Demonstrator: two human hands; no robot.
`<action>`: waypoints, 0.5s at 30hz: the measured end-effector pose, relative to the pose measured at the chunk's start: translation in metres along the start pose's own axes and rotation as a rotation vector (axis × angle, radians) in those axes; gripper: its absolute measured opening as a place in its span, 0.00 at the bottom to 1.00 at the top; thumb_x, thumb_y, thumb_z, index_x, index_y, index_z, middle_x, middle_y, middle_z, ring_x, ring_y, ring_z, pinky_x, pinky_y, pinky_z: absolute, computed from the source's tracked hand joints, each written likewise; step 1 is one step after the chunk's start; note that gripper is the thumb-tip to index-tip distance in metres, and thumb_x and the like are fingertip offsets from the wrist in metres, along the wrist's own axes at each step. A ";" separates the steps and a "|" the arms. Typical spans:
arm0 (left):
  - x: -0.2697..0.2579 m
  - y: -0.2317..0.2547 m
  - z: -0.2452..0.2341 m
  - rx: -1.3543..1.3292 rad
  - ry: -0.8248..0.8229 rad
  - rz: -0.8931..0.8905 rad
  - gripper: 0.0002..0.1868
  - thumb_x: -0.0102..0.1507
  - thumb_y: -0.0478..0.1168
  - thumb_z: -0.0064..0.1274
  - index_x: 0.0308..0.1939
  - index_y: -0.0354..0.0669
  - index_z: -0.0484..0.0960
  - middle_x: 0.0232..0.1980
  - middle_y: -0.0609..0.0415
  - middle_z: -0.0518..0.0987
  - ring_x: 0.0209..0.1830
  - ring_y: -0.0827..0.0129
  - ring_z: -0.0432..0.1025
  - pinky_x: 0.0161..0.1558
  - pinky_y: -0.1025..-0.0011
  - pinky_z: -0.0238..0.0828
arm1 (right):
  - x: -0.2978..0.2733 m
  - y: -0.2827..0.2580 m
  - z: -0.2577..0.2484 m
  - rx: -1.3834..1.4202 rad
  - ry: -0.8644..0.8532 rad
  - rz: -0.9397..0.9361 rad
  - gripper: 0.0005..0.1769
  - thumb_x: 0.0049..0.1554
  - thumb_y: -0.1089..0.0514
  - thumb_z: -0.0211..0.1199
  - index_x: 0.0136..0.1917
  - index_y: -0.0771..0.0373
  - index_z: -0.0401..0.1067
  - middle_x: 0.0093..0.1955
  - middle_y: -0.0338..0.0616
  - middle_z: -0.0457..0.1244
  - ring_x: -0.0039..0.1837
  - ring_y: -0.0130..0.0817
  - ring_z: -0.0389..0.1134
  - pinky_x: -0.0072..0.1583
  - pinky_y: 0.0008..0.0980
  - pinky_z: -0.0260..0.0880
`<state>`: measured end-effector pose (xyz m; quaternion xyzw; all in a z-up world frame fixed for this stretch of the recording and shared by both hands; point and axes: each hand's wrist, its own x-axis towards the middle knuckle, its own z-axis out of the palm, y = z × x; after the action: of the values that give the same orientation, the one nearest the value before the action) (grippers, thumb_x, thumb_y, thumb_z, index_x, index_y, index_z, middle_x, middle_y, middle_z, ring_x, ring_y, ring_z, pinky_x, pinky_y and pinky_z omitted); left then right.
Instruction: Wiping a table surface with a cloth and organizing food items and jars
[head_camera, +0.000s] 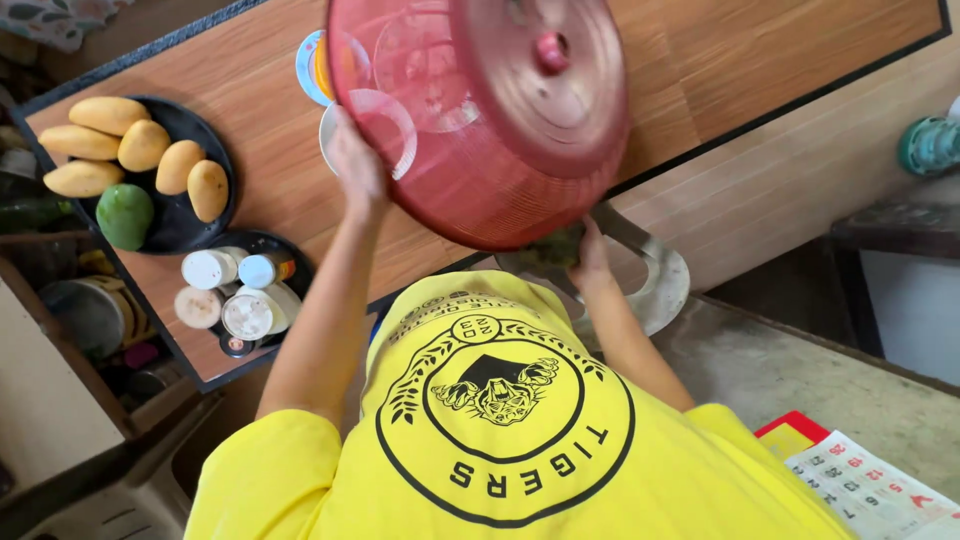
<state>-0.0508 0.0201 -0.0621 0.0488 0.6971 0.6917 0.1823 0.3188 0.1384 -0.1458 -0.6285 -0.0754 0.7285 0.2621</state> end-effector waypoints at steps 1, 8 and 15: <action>0.015 -0.012 -0.013 0.012 0.027 -0.028 0.29 0.71 0.62 0.38 0.22 0.50 0.74 0.22 0.58 0.71 0.22 0.70 0.66 0.29 0.69 0.64 | 0.046 0.008 -0.014 -0.047 0.026 -0.008 0.29 0.54 0.42 0.69 0.62 0.62 0.73 0.60 0.59 0.69 0.60 0.57 0.74 0.61 0.62 0.73; 0.048 -0.039 -0.098 0.246 0.190 -0.098 0.37 0.70 0.67 0.32 0.48 0.43 0.88 0.53 0.45 0.84 0.55 0.57 0.77 0.61 0.62 0.68 | 0.026 0.021 0.064 -0.187 -0.083 -0.072 0.25 0.58 0.48 0.67 0.62 0.65 0.73 0.55 0.57 0.70 0.51 0.50 0.76 0.56 0.55 0.77; 0.105 -0.132 -0.118 0.542 0.302 -0.136 0.28 0.71 0.49 0.29 0.42 0.31 0.81 0.49 0.28 0.78 0.56 0.34 0.71 0.59 0.42 0.63 | 0.029 0.028 0.027 -0.618 -0.025 -0.488 0.32 0.67 0.36 0.61 0.72 0.59 0.62 0.69 0.49 0.58 0.68 0.35 0.62 0.71 0.39 0.63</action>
<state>-0.1621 -0.0625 -0.2138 -0.0545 0.8768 0.4665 0.1029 0.2826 0.1345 -0.1783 -0.6324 -0.4415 0.5953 0.2251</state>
